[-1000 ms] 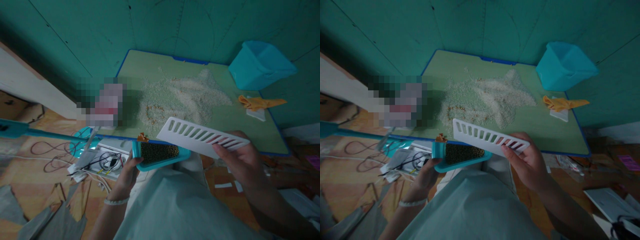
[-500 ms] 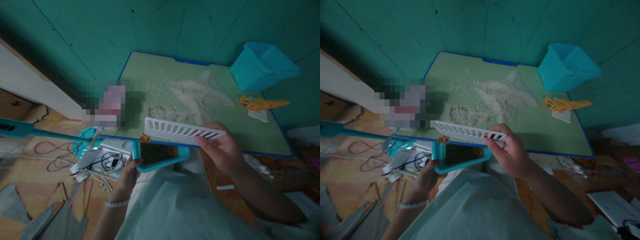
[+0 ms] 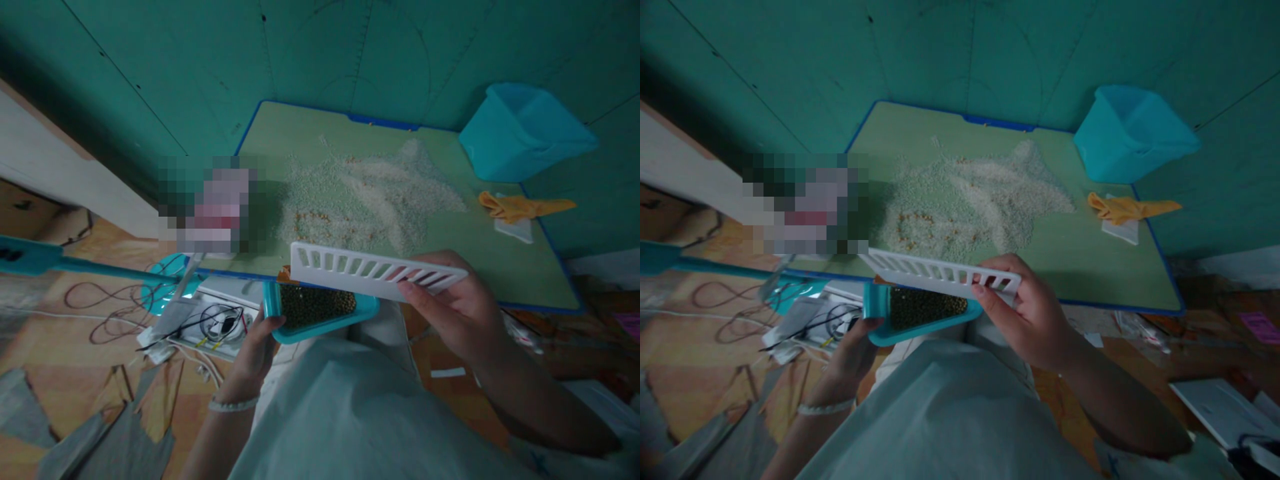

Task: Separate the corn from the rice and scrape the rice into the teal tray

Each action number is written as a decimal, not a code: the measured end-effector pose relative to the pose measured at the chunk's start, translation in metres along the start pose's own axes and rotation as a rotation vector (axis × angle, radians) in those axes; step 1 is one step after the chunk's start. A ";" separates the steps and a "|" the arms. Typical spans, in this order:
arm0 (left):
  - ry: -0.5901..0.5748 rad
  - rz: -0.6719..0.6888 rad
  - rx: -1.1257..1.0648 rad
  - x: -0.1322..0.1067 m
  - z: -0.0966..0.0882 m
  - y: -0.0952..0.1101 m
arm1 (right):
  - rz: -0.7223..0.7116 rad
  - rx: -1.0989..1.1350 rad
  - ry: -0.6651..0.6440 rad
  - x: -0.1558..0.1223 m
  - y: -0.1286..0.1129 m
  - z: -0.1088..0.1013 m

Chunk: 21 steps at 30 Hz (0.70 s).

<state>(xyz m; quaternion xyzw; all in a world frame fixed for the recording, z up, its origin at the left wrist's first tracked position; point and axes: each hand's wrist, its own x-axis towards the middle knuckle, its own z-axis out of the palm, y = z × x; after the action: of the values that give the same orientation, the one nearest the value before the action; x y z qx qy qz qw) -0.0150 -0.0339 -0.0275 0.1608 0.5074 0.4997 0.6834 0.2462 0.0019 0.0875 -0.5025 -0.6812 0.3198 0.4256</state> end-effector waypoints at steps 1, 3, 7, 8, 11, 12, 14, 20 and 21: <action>0.000 0.000 0.004 0.000 -0.001 -0.001 | 0.005 0.017 0.029 -0.001 0.000 0.000; 0.008 -0.001 0.015 0.001 -0.002 -0.002 | 0.018 0.045 0.079 -0.003 0.001 -0.001; 0.017 -0.015 0.023 0.001 -0.001 -0.002 | 0.046 0.069 0.135 -0.012 0.002 0.003; 0.022 -0.019 0.022 0.000 0.000 -0.002 | 0.048 0.077 0.136 -0.014 0.002 0.005; 0.035 -0.028 0.026 -0.001 0.004 0.001 | 0.055 0.095 0.124 -0.021 0.006 0.013; 0.036 -0.031 0.027 -0.001 0.005 0.001 | 0.062 0.090 0.121 -0.022 0.007 0.016; 0.025 -0.033 0.025 0.000 0.005 0.001 | 0.080 0.069 0.118 -0.023 0.011 0.023; -0.006 -0.026 0.001 0.003 -0.002 -0.004 | 0.023 0.025 0.177 -0.015 0.016 0.028; -0.007 -0.027 0.003 0.003 -0.003 -0.005 | 0.031 0.010 0.195 -0.013 0.017 0.027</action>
<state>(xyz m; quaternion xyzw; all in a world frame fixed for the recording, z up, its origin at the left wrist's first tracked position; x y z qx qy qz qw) -0.0146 -0.0343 -0.0341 0.1571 0.5077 0.4892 0.6916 0.2307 -0.0059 0.0581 -0.5395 -0.6271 0.2795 0.4875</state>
